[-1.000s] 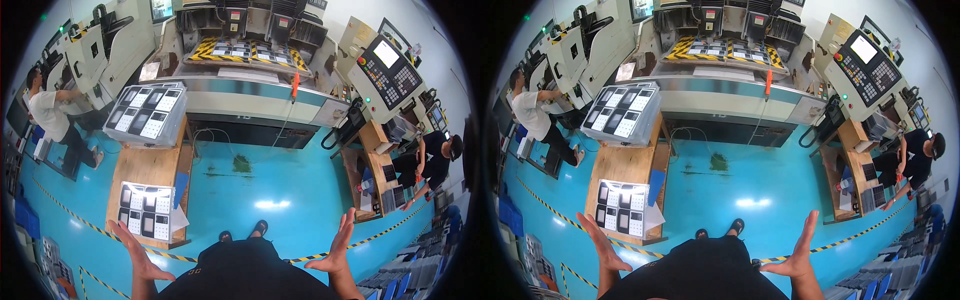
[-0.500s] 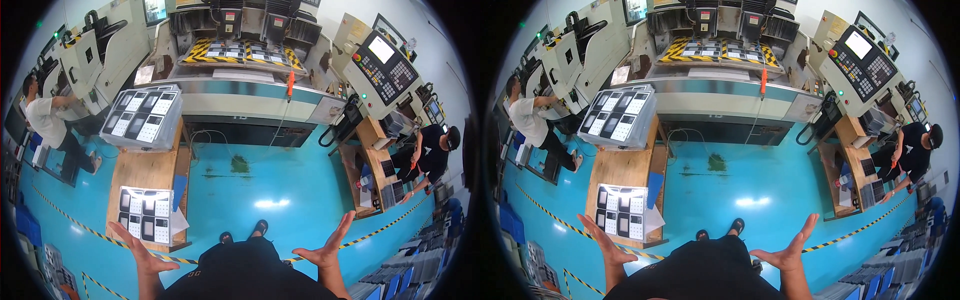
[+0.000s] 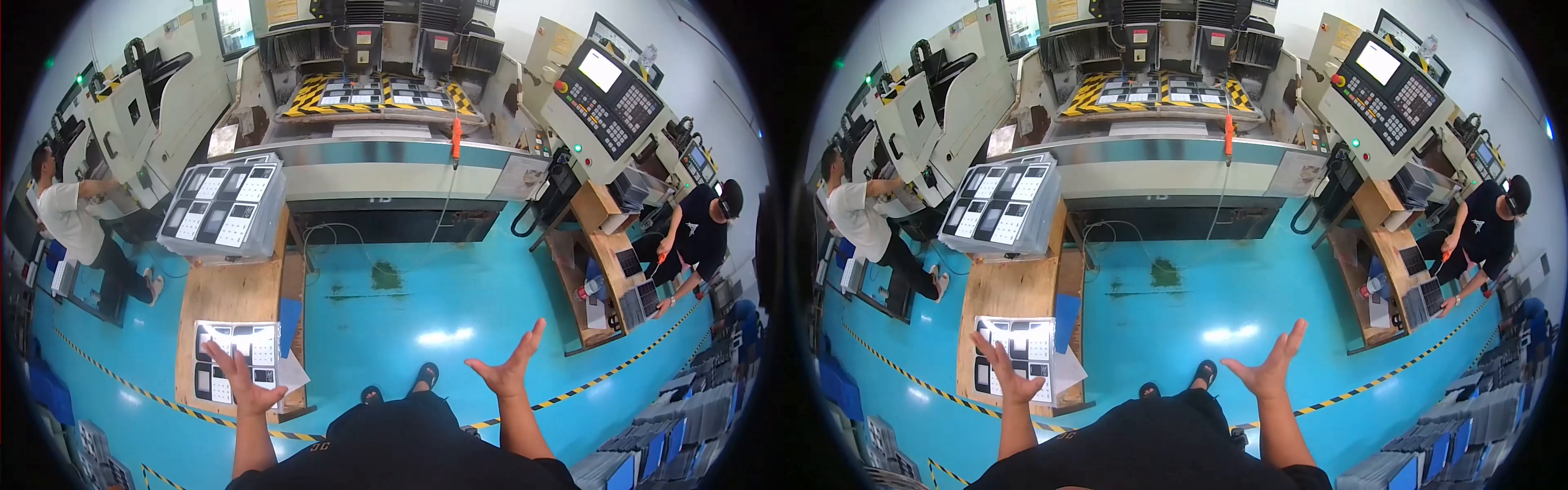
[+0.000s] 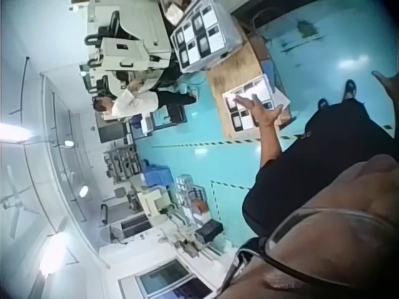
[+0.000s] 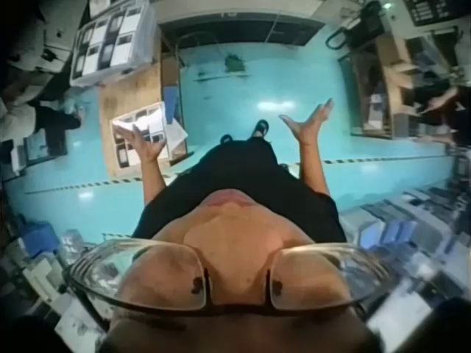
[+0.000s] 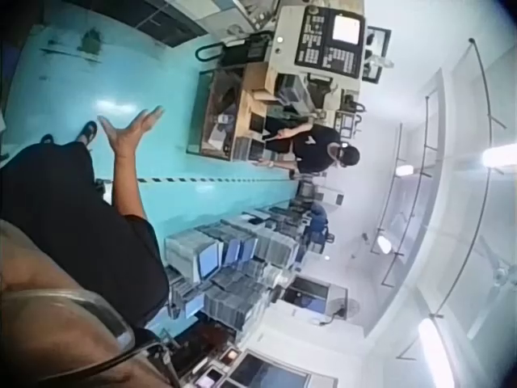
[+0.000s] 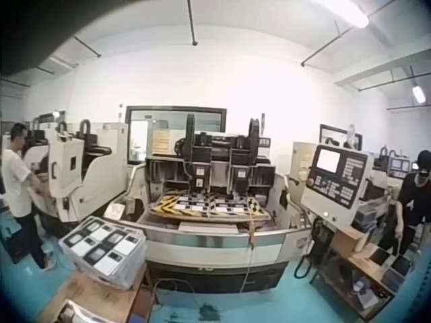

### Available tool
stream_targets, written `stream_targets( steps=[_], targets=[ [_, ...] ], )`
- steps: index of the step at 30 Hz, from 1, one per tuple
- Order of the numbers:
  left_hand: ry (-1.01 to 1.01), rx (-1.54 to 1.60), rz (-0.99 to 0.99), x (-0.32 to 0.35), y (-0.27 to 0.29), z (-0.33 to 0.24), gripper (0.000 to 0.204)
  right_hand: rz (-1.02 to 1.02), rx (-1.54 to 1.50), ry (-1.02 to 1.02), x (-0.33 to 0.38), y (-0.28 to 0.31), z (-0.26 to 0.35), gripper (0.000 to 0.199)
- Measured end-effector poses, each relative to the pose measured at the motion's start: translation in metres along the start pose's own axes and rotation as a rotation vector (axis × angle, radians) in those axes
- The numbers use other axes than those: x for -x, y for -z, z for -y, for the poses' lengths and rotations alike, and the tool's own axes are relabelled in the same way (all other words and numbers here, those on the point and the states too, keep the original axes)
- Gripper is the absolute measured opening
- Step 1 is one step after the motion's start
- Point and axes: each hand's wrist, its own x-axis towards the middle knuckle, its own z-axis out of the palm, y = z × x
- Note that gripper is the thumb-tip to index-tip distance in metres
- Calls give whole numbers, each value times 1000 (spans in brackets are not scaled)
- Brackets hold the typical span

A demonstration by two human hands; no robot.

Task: The person cleans a machine bed with an air duster, removes a sheet of panels, and places it on a table. After dusting the surface again, the person retrieves a new sheet of panels and positions it onto the machine bed by hand.

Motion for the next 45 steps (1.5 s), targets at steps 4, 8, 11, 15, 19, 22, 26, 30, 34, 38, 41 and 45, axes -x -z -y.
stream_targets(
  steps=[4, 8, 11, 15, 19, 22, 26, 30, 34, 38, 41, 45],
  targets=[
    [107, 81, 65, 10, -39, 23, 98, 23, 58, -41, 5, -32, -34, 128],
    [158, -12, 143, 21, -76, 52, 99, 106, 146, -113, 16, -63, -68, 123],
    [277, -54, 256, 26, -99, 71, 100, 201, 209, -176, 23, -84, -88, 121],
    [352, -96, 327, 32, -124, 98, 101, 378, 294, -341, 24, -104, -106, 113],
    [532, -177, 516, 44, -132, 107, 99, 465, 276, -450, 30, -113, -117, 110],
    [560, -148, 584, 54, -135, 102, 99, 460, 251, -455, 58, -107, -111, 109],
    [642, -71, 690, 84, -151, 73, 97, 526, 199, -444, 95, -109, -87, 107],
    [620, 349, 1002, 197, -168, 49, 92, 1033, -285, -743, 167, -97, -72, 93],
    [730, 567, 1483, 273, -189, 18, 75, 1626, -287, -636, 301, -87, -124, 83],
    [694, 516, 1662, 289, -193, 22, 68, 1424, -332, -912, 269, -45, -129, 81],
    [618, 490, 1836, 275, -203, 10, 64, 1210, -146, -1028, 279, -3, -178, 76],
    [594, 428, 1416, 243, -209, 11, 42, 1059, -158, -1004, 282, 23, -217, 71]
  ],
)
